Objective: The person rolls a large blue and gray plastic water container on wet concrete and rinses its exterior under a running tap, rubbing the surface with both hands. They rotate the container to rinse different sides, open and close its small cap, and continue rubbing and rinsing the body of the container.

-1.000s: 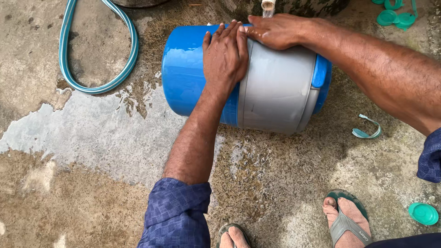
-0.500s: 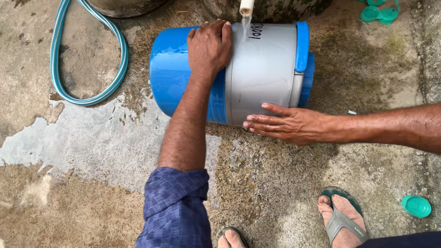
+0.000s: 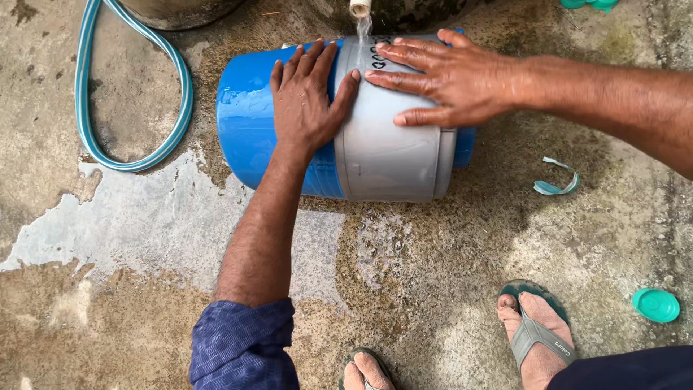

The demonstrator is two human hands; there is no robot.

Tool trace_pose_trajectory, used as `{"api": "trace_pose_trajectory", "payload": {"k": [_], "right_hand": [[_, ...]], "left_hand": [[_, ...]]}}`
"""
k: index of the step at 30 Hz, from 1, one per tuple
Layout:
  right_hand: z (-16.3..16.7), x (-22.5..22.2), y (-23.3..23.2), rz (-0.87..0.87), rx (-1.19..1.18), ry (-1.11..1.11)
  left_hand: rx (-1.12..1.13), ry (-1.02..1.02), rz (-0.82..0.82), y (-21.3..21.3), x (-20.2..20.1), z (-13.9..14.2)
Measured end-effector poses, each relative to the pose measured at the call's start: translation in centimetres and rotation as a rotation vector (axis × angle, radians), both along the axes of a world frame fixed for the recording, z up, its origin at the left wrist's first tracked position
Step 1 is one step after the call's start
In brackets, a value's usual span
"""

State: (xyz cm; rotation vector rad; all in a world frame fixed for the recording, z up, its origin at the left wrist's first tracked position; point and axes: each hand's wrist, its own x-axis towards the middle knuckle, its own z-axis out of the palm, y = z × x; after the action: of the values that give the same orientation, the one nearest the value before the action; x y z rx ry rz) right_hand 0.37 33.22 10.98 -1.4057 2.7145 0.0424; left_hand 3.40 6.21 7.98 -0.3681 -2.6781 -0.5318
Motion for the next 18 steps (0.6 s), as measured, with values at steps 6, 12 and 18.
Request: {"api": "trace_pose_trajectory", "payload": {"k": [6, 12, 18], "right_hand": [[-1.9, -5.0, -0.1, -0.259, -0.051, -0.29], [-3.1, -6.3, 1.2, -0.449, -0.415, -0.772], [-7.2, -2.6, 3.8, -0.974, -0.695, -1.128]], "left_hand": [[-0.066, 0.001, -0.037, -0.4, 3.6, 0.7], [-0.109, 0.05, -0.043, -0.5, 7.8, 1.3], [0.019, -0.029, -0.015, -2.4, 10.4, 1.8]]}}
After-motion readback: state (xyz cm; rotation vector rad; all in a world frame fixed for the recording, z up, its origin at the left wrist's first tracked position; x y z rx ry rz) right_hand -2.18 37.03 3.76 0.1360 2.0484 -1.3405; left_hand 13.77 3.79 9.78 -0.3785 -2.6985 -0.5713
